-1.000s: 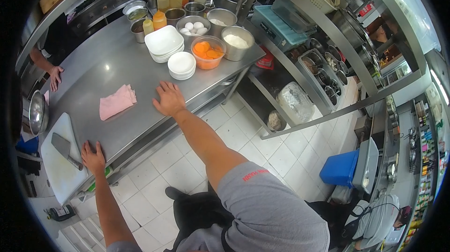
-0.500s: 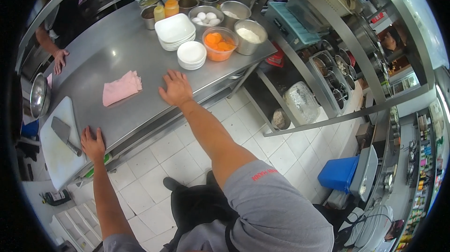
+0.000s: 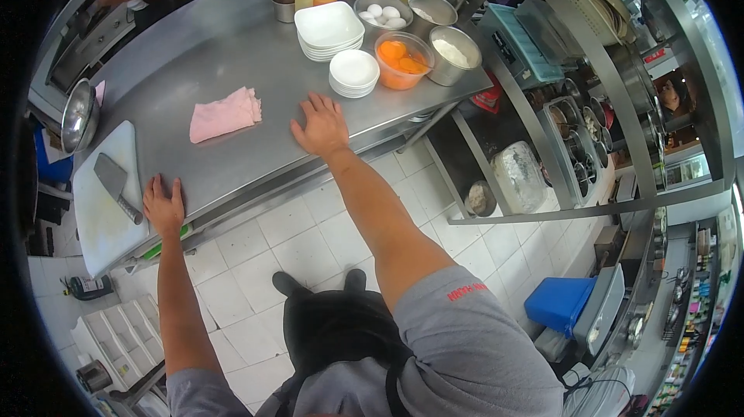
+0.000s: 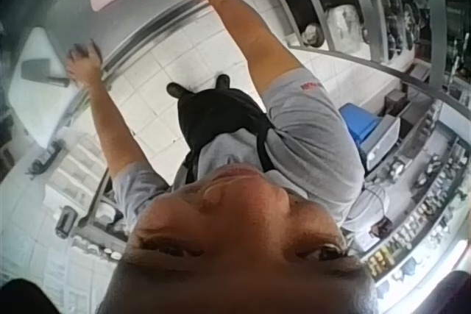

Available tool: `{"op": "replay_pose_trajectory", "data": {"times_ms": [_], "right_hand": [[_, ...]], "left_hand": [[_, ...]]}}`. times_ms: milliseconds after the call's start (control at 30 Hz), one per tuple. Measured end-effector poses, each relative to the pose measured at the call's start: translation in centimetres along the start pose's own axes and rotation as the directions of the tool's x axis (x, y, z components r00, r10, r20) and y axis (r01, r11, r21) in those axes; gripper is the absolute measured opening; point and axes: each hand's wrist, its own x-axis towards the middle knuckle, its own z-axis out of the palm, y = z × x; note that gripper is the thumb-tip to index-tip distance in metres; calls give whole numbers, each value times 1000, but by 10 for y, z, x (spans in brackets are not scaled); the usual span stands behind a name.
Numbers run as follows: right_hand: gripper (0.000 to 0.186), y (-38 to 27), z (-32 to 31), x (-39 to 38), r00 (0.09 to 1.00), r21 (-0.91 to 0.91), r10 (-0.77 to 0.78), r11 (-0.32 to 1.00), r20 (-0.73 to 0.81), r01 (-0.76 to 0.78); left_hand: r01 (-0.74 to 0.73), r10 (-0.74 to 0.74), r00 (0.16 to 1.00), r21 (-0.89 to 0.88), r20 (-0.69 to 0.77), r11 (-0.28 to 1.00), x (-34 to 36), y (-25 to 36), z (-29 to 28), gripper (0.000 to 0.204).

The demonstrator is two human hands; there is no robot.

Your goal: The recorder slices a piece of cooked meat on a cutting board in a professional kitchen.

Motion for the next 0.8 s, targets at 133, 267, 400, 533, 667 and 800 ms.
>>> {"op": "replay_pose_trajectory", "data": {"times_ms": [133,267,400,533,667,800], "right_hand": [[52,-1,0,-1,1000,10,4,1000,20,-4],[52,-1,0,-1,1000,-10,4,1000,17,-4],[53,0,1,0,1000,-13,12,1000,20,-11],[54,-2,1,0,999,-9,16,1000,35,-16],[54,-3,1,0,999,-16,24,1000,45,-23],[54,0,4,0,999,-21,23,1000,41,-22]], "left_hand": [[10,-10,1000,-5,1,1000,-1,0,-1,65],[13,-13,1000,-20,7,1000,-1,2,-4,65],[16,-15,1000,-49,13,999,-1,3,-5,66],[19,-18,1000,-58,12,998,-1,3,-7,66],[15,-14,1000,-56,13,998,-1,1,-5,67],[25,-23,999,-58,36,998,0,2,-6,67]]}}
